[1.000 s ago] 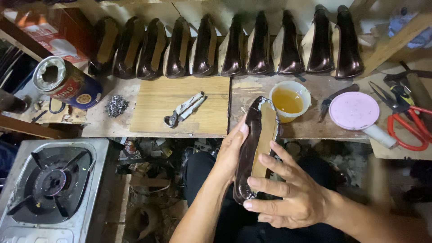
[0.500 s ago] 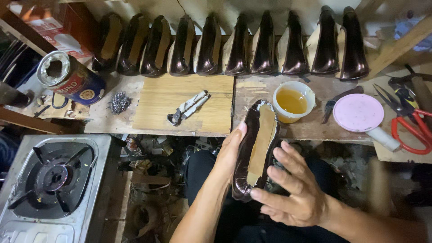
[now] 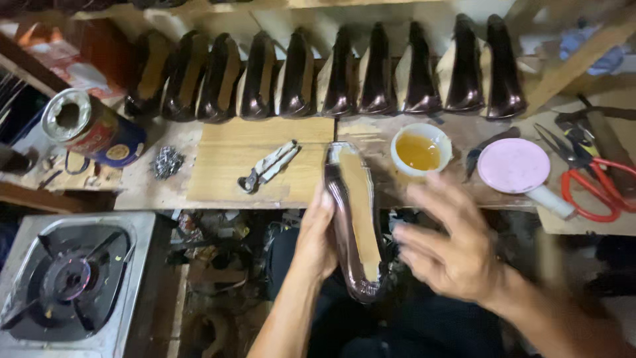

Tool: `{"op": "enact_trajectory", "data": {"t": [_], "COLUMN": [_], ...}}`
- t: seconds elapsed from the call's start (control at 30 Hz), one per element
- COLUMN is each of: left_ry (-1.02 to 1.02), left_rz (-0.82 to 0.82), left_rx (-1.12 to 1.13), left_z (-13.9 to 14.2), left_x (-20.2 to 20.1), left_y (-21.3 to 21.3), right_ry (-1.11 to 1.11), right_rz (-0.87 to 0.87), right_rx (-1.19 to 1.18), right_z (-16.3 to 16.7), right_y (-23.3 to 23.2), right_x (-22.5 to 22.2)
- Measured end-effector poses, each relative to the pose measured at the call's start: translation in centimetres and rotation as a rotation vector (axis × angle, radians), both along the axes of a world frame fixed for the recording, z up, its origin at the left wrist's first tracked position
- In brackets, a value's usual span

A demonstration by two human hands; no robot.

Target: The person applies glue to the edges of shoe lasts and presses them together. They handle multiple lasts one at a time, using a small container of glue and occasionally using scissors to trim excess material.

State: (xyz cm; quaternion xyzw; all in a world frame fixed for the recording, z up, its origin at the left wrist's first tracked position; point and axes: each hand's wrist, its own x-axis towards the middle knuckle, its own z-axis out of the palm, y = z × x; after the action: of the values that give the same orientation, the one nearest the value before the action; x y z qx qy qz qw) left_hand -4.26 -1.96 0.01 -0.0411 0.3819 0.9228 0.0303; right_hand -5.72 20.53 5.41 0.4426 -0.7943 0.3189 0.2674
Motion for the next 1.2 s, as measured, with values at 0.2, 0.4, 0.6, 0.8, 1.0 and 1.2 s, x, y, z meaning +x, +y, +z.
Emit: {"op": "enact_trajectory", "data": {"t": [0.2, 0.4, 0.6, 0.8, 1.0, 1.2], "left_ry": [-0.052, 0.160, 0.253, 0.311, 0.288, 0.340], "left_rz": [-0.115, -0.137, -0.202, -0.290, -0.363, -0.339], "left_rx": [0.015, -0.073, -0.176, -0.258, -0.246, -0.309], "left_z": [-1.6, -3.0, -3.1, -2.6, -1.8, -1.2], "left_x": [0.6, 2.2, 3.1, 3.5, 4.3, 4.2], "left_y": [-1.1, -0.3, -1.1, -0.4, 0.9, 0.8], "right_ry": [-0.174, -0.437, -0.491, -0.366, 0.027, 0.134], "right_rz": [-0.359, -0.420, -0.489, 0.106, 0.016, 0.071], "right_rx": [0.228, 0.663, 0.370, -0.071, 0.025, 0.008], "right_z": [1.1, 1.0, -0.9, 0.3, -0.2, -0.2], "right_y": [1.7, 2.0, 4.1, 2.7, -0.1, 0.3], "right_x": [-7.8, -11.4, -10.6, -3.5, -1.2, -0.9]}}
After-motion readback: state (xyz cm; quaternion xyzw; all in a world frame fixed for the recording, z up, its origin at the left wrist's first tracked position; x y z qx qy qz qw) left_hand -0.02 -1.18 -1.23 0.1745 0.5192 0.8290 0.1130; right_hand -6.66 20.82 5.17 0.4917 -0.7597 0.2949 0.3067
